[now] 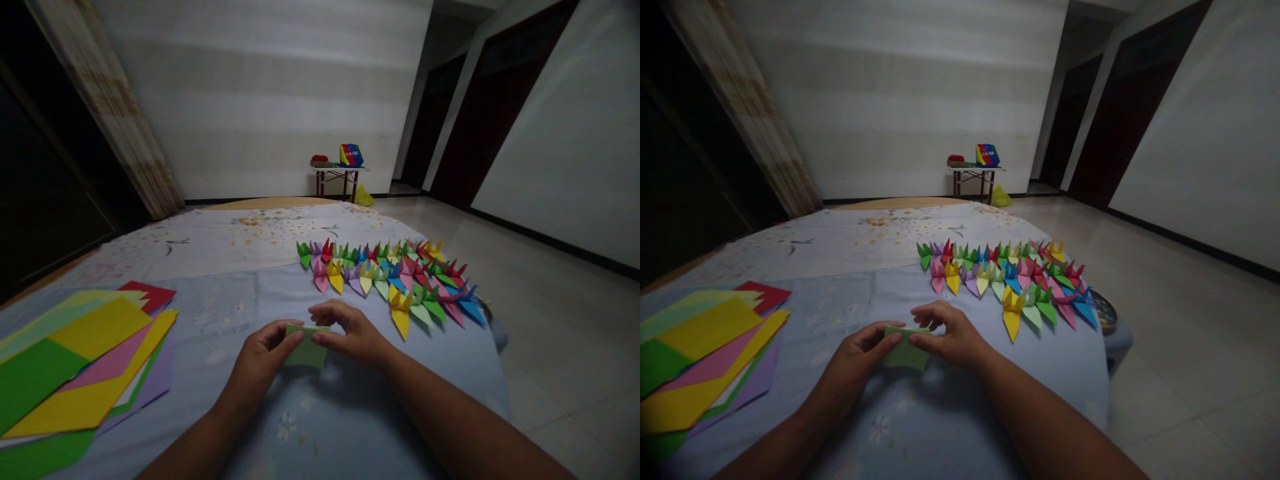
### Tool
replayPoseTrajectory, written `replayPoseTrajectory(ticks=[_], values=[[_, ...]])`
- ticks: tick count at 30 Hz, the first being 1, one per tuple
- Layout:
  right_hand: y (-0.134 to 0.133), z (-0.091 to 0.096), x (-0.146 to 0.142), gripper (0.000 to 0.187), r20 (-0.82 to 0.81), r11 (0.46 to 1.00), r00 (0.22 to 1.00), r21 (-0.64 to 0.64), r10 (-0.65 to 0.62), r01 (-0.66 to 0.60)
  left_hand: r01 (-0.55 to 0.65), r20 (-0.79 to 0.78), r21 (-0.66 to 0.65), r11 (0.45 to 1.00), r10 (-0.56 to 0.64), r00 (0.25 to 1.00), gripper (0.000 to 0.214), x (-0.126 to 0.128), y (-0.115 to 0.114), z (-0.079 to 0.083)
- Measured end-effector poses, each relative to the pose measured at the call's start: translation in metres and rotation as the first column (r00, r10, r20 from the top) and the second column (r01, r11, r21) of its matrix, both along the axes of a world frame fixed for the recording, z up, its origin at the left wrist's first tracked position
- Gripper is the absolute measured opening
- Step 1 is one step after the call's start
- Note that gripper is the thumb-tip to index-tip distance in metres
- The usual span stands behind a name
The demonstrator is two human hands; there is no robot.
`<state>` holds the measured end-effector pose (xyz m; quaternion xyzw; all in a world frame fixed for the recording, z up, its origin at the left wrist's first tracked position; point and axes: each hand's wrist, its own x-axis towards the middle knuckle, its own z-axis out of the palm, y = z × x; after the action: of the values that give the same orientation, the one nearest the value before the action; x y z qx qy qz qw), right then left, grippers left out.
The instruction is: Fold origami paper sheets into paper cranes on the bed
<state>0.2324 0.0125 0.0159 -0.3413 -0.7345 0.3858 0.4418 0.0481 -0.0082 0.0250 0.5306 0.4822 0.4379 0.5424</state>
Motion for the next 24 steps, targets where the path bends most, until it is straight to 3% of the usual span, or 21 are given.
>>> replayPoseTrajectory(ticks=[10, 21, 24], values=[[-0.003, 0.003, 0.004, 0.027, -0.04, 0.998, 0.999, 0.062, 0.003, 0.0, -0.036, -0.003, 0.082, 0.996, 0.036, 0.999, 0.029, -0.004, 0.002, -0.002], [-0.002, 0.011, 0.011, 0.017, 0.037, 0.984, 0.998, 0.172, -0.043, 0.036, -0.052, -0.114, 0.266, 0.962, 0.085, 0.99, 0.025, -0.006, 0.002, -0.001], [-0.003, 0.011, 0.011, 0.016, 0.067, 0.965, 0.994, 0.253, -0.088, 0.068, -0.051, -0.152, 0.311, 0.949, 0.102, 0.983, 0.025, -0.007, 0.001, 0.0]])
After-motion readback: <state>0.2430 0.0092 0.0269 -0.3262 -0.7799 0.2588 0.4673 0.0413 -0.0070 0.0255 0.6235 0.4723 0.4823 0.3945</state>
